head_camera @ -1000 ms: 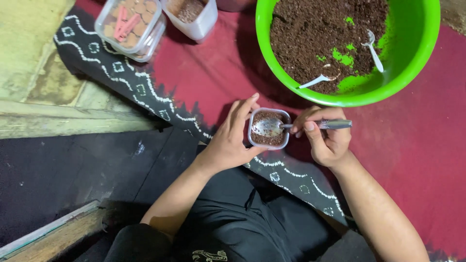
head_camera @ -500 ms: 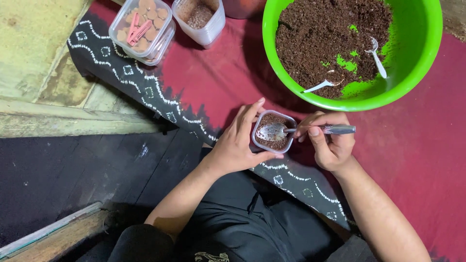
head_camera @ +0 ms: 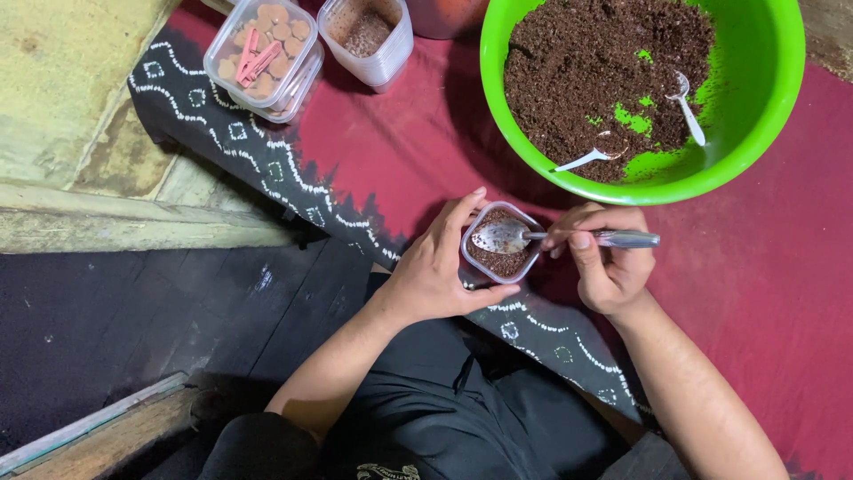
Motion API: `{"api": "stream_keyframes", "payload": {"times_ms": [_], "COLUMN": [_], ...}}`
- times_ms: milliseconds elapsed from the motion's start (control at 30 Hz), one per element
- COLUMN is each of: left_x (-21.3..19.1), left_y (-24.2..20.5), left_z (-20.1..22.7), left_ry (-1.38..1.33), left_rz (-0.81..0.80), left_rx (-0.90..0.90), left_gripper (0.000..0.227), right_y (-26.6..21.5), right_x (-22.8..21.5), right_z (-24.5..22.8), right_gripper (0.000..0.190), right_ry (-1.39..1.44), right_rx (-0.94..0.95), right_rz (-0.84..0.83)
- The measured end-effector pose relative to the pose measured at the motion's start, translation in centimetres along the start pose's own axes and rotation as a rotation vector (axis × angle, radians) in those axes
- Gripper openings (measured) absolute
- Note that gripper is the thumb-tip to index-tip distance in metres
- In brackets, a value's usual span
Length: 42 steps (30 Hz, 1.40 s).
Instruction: Filling a small plastic container with soil from a larger bowl using a spoon.
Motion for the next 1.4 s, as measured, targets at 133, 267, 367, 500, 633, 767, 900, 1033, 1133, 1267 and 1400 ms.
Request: {"api": "stream_keyframes", "payload": {"times_ms": [133,267,367,500,633,767,900,1033,1133,1267,1400], "left_x": [0.5,0.7,0.5,0.4,0.4,0.6,0.7,0.5,0.3,0.1,0.0], "left_y": [-0.3,-0.5,-0.6,-0.4,-0.3,-0.3,-0.4,-0.5,-0.6,-0.7,-0.9], "left_z": [-0.5,-0.5,-0.4,0.0,-0.2,-0.2,-0.5,-0.3,-0.2,0.0,0.1], "left_ry": [0.023,0.045,0.052,0.023,-0.016,0.003,0.017,0.027,0.025,0.007,0.019], "left_rz": [0.026,0.003,-0.014,-0.037,-0.049,-0.045,-0.025,-0.015,-0.148,-0.147,-0.12], "left_rx": [-0.015,-0.019,-0.025,-0.03,-0.037,-0.034,-0.036,-0.04,-0.116,-0.149,-0.169], "left_gripper": [0.107,0.106,0.103,0.1,0.101,0.103,0.102,0.1,0.104,0.104,0.105], "right_y": [0.1,0.5,0.5,0.2,0.6,0.4,1.4,1.7,1.1,2.2,3.7], "right_x": [0.7,0.9,0.9,0.4,0.9,0.8,0.1,-1.5,-3.3,-6.1,-7.8], "right_z": [-0.2,-0.4,-0.5,-0.6,-0.7,-1.0,-2.5,-3.9,-4.3,-4.4,-4.7], "right_gripper": [0.004,0.003,0.002,0.002,0.003,0.003,0.005,0.012,0.02,0.021,0.024], "right_ry": [-0.032,-0.06,-0.064,-0.045,-0.065,-0.072,-0.103,-0.113,-0.083,-0.178,-0.341], "right_rx": [0.0,0.004,-0.011,-0.025,-0.018,-0.028,-0.054,-0.051,0.055,0.069,0.211], "right_rz": [-0.007,-0.04,-0.048,-0.027,-0.033,-0.022,0.031,0.094,0.212,0.237,0.232]}}
Point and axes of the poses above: each hand's wrist, its own y-axis towards the middle knuckle, its own x-axis out of the palm, z = x × y, the point moved 4 cm from there along y, towards the middle knuckle, and after that the axes turned 7 degrees about -z, right-handed, at the moved point
